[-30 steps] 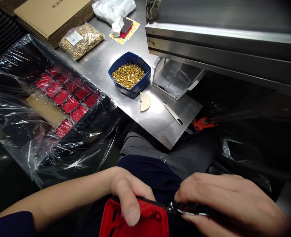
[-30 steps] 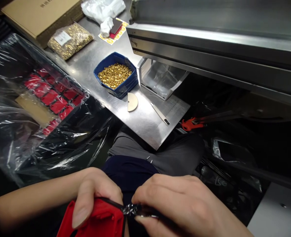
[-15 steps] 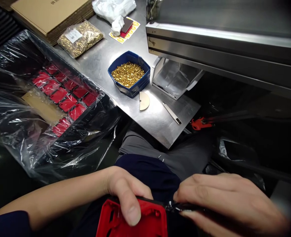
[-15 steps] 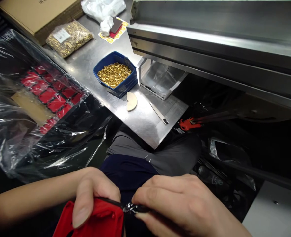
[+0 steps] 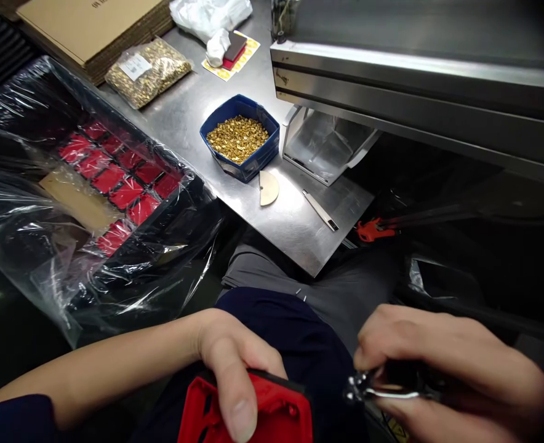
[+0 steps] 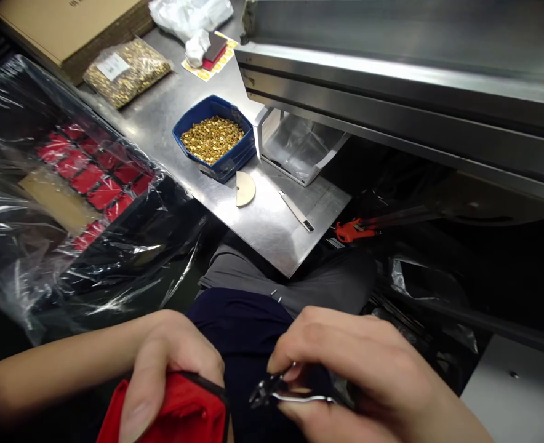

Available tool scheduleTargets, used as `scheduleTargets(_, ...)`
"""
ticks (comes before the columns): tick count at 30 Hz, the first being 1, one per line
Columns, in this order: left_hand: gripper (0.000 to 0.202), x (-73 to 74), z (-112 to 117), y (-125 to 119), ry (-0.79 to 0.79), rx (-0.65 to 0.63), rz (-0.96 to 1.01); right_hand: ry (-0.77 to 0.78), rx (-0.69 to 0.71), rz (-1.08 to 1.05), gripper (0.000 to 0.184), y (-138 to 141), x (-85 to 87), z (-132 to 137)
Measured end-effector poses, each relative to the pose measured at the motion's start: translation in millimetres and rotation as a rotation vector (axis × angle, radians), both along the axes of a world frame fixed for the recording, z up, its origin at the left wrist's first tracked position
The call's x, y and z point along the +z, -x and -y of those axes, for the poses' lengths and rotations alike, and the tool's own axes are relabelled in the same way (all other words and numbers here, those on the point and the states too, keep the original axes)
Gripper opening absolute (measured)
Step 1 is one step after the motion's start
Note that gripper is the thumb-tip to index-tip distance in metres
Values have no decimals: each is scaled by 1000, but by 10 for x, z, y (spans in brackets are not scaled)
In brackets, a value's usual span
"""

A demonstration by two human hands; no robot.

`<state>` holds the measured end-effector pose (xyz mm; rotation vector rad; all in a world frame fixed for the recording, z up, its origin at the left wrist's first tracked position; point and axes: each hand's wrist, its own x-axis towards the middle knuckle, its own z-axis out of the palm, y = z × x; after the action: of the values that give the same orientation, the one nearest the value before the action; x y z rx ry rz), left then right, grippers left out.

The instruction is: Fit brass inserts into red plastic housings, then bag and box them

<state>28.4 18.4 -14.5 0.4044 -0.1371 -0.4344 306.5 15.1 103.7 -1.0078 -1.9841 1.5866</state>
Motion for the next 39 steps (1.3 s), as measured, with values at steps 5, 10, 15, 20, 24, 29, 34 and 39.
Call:
scheduleTargets(5,56,64,-110,-76,-54,-39,75,175,71,-17,27,108,-40,30)
scheduleTargets(10,51,197,-239,-111,-89,-46,111,235,57,-74,26,184,-68,63)
scheduleTargets(15,51,227,-253,-103,-116,-11,113,265,31,-109,22,234,-104,64)
scheduleTargets(20,56,200,-255,-140,-87,-47,139,265,23,-119,21,225,-108,59)
scheduleTargets(24,57,176,-256,-162,-56,-73,145,279,48,-134,19,216,-85,45)
scheduleTargets(29,58,173,-249,-155,-18,-78,137,280,23,-144,13,236,-69,35)
scheduleTargets(34,56,197,-270,-196,63,-120,150,237,14,-138,11,256,-62,29)
scheduleTargets(39,41,244,-325,-207,28,-120,146,204,34,-110,10,254,-36,-9)
